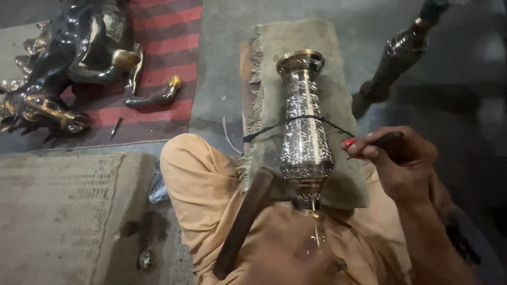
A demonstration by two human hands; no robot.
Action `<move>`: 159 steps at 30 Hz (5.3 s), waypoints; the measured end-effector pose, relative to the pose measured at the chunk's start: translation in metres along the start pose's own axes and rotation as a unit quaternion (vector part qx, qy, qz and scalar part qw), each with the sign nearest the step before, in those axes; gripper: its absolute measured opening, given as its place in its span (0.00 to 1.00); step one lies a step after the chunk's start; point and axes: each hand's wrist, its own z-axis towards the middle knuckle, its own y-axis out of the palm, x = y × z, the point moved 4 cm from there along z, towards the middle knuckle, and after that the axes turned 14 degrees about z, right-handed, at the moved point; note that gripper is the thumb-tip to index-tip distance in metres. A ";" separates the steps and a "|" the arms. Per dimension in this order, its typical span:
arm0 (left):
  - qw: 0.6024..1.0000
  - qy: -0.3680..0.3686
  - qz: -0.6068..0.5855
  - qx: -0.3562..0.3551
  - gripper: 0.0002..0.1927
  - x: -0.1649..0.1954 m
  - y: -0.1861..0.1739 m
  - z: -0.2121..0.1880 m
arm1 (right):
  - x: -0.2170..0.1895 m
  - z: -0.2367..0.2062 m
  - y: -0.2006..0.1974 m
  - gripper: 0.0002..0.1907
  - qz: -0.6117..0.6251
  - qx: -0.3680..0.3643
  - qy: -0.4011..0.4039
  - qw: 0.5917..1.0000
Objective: The person uses a wooden mallet and a small metal chisel to engrave decorative patterns onto a silver-colored metal vase. The vase is secured on a cushioned block, and the person repeatedly strikes the chisel to create intricate designs.
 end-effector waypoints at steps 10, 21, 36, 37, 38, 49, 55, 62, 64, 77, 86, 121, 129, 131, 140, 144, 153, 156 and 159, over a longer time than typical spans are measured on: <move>0.953 0.298 0.015 0.045 0.03 0.008 0.009 0.014 | 0.021 0.038 -0.009 0.07 -0.134 0.021 0.105 0.985; 0.957 0.215 0.025 0.194 0.06 -0.037 0.013 0.017 | 0.060 0.059 -0.014 0.09 -0.343 -0.080 0.109 0.930; 0.985 0.049 -0.033 0.159 0.16 -0.048 0.021 0.037 | 0.060 0.079 -0.015 0.09 -0.359 -0.034 0.127 0.924; 0.984 0.045 -0.041 0.169 0.17 -0.049 0.020 0.031 | 0.060 0.078 -0.015 0.11 -0.356 -0.036 0.144 0.923; 0.982 0.040 -0.048 0.179 0.18 -0.051 0.018 0.023 | 0.058 0.078 -0.016 0.10 -0.377 -0.021 0.166 0.911; 0.868 -0.398 -0.229 -0.188 0.36 -0.147 0.058 -0.115 | -0.025 0.074 0.035 0.12 -0.294 -0.133 0.153 0.934; 0.855 -0.457 -0.228 -0.094 0.30 -0.142 0.046 -0.105 | -0.004 0.104 0.093 0.16 -0.181 -0.173 0.268 0.930; 0.849 -0.462 -0.252 -0.046 0.30 -0.134 0.010 -0.057 | 0.002 0.112 0.129 0.13 -0.392 -0.304 0.189 0.847; 0.876 -0.411 -0.253 -0.011 0.36 -0.130 0.002 -0.046 | 0.004 0.112 0.133 0.16 -0.389 -0.325 0.180 0.843; 0.909 -0.355 -0.218 0.007 0.40 -0.130 -0.006 -0.026 | 0.004 0.103 0.135 0.15 -0.446 -0.335 0.129 0.820; 0.933 -0.318 -0.156 0.057 0.42 -0.130 -0.020 -0.010 | 0.003 0.105 0.139 0.15 -0.464 -0.342 0.110 0.810; 0.962 -0.248 0.051 0.103 0.42 -0.136 -0.046 0.025 | 0.006 0.102 0.132 0.16 -0.445 -0.321 0.134 0.825; 0.925 -0.271 -0.204 0.170 0.43 -0.137 -0.044 0.023 | 0.003 0.104 0.134 0.16 -0.471 -0.313 0.133 0.814; 0.921 -0.281 -0.212 0.165 0.44 -0.137 -0.042 0.024 | 0.004 0.104 0.132 0.15 -0.466 -0.315 0.134 0.816; 0.932 -0.268 -0.171 0.173 0.43 -0.140 -0.047 0.027 | 0.005 0.103 0.128 0.14 -0.457 -0.315 0.134 0.821; 0.959 -0.248 0.101 0.091 0.43 -0.138 -0.050 0.028 | 0.008 0.102 0.125 0.14 -0.469 -0.329 0.133 0.809; 0.963 -0.237 -0.002 0.127 0.41 -0.137 -0.049 0.030 | 0.008 0.102 0.117 0.15 -0.470 -0.314 0.124 0.816; 0.959 -0.239 -0.059 0.142 0.41 -0.135 -0.050 0.032 | 0.010 0.102 0.115 0.13 -0.480 -0.319 0.135 0.806; 0.960 -0.240 0.099 0.100 0.42 -0.134 -0.052 0.033 | 0.009 0.102 0.114 0.14 -0.472 -0.323 0.126 0.810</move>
